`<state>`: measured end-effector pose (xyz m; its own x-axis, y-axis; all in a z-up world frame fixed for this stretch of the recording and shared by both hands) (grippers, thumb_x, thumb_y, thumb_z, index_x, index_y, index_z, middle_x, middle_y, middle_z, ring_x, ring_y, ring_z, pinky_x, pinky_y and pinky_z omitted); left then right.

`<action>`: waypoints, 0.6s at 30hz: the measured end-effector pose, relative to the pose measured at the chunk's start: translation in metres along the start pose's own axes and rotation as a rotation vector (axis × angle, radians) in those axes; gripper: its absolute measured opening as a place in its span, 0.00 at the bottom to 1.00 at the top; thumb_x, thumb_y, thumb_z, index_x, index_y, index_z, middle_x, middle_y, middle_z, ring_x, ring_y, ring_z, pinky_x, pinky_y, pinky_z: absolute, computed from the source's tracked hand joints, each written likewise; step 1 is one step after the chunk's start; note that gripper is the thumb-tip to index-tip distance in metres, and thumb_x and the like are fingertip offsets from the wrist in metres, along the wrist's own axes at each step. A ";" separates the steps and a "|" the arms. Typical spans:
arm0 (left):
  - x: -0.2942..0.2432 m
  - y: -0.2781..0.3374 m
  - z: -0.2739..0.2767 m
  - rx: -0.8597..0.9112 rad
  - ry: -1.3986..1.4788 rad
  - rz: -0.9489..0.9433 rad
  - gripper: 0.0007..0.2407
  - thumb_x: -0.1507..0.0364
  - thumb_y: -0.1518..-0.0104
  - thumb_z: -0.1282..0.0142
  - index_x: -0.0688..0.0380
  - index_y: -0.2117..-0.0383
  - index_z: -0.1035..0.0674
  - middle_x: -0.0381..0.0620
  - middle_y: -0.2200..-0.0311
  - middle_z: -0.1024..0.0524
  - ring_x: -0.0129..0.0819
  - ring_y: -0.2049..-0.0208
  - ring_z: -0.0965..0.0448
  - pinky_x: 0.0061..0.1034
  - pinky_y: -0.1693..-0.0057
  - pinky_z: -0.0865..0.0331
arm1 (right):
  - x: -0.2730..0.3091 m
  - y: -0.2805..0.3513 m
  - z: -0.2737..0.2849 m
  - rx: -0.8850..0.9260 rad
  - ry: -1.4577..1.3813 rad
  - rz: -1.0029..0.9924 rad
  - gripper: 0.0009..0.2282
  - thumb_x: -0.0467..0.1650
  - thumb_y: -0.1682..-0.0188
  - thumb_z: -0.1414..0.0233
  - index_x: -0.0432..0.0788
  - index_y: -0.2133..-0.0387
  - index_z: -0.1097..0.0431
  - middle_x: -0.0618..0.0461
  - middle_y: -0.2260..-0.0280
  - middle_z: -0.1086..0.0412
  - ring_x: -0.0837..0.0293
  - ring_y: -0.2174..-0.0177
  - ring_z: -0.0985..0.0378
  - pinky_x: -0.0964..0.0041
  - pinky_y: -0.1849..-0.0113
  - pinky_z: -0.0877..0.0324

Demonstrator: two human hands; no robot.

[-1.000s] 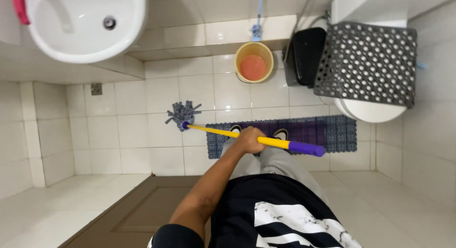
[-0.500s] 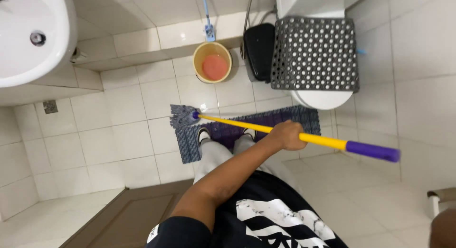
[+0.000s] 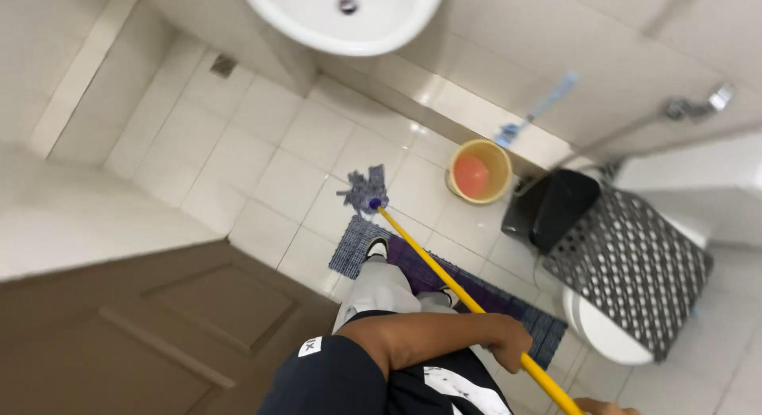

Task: Mopping the tiled floor of a bathroom using a long-handled mop and a bucket of water.

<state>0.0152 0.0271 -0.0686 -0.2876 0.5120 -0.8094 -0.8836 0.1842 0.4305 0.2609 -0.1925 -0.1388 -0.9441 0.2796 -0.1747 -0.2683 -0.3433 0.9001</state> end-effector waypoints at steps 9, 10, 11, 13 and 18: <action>0.193 0.123 -0.012 -0.559 0.082 0.359 0.16 0.53 0.59 0.33 0.45 0.69 0.14 0.48 0.68 0.17 0.47 0.60 0.18 0.42 0.52 0.26 | 0.330 0.064 0.228 -0.049 -0.112 0.282 0.20 0.44 0.53 0.43 0.48 0.51 0.25 0.44 0.68 0.19 0.51 0.63 0.13 0.58 0.53 0.23; 0.207 0.148 -0.008 -0.789 0.120 0.422 0.14 0.55 0.55 0.35 0.44 0.66 0.14 0.47 0.62 0.17 0.46 0.53 0.19 0.40 0.46 0.27 | 0.362 0.071 0.248 -0.050 -0.131 0.317 0.18 0.42 0.52 0.46 0.43 0.55 0.26 0.41 0.70 0.21 0.48 0.68 0.14 0.55 0.58 0.23; 0.214 0.174 -0.010 -1.017 0.160 0.482 0.13 0.56 0.52 0.37 0.42 0.63 0.15 0.47 0.57 0.16 0.45 0.47 0.21 0.39 0.41 0.28 | 0.390 0.083 0.264 -0.049 -0.149 0.348 0.17 0.40 0.50 0.48 0.39 0.59 0.27 0.39 0.73 0.22 0.45 0.72 0.15 0.52 0.63 0.22; 0.224 0.195 -0.012 -1.135 0.191 0.547 0.19 0.61 0.55 0.35 0.43 0.55 0.17 0.57 0.49 0.24 0.53 0.44 0.27 0.41 0.41 0.33 | 0.403 0.015 0.249 -0.121 -0.118 0.454 0.17 0.40 0.49 0.48 0.38 0.60 0.28 0.38 0.73 0.22 0.45 0.74 0.18 0.52 0.65 0.23; 0.225 0.197 -0.024 -1.151 0.468 0.708 0.31 0.67 0.51 0.39 0.40 0.36 0.31 0.60 0.34 0.40 0.56 0.37 0.37 0.40 0.37 0.40 | 0.405 -0.014 0.268 -0.119 -0.180 0.498 0.17 0.40 0.48 0.50 0.37 0.57 0.30 0.39 0.75 0.23 0.48 0.79 0.19 0.53 0.70 0.24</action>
<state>-0.2327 0.1589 -0.1753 -0.6794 -0.1539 -0.7175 -0.2422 -0.8759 0.4172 -0.0667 0.1657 -0.1155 -0.9177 0.2027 0.3418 0.1734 -0.5697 0.8033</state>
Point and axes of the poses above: each hand's wrist, its own y-axis away from the middle knuckle, its own z-axis out of the back of the hand, x = y × z, the point moved 7 cm from there along -y, towards the middle knuckle
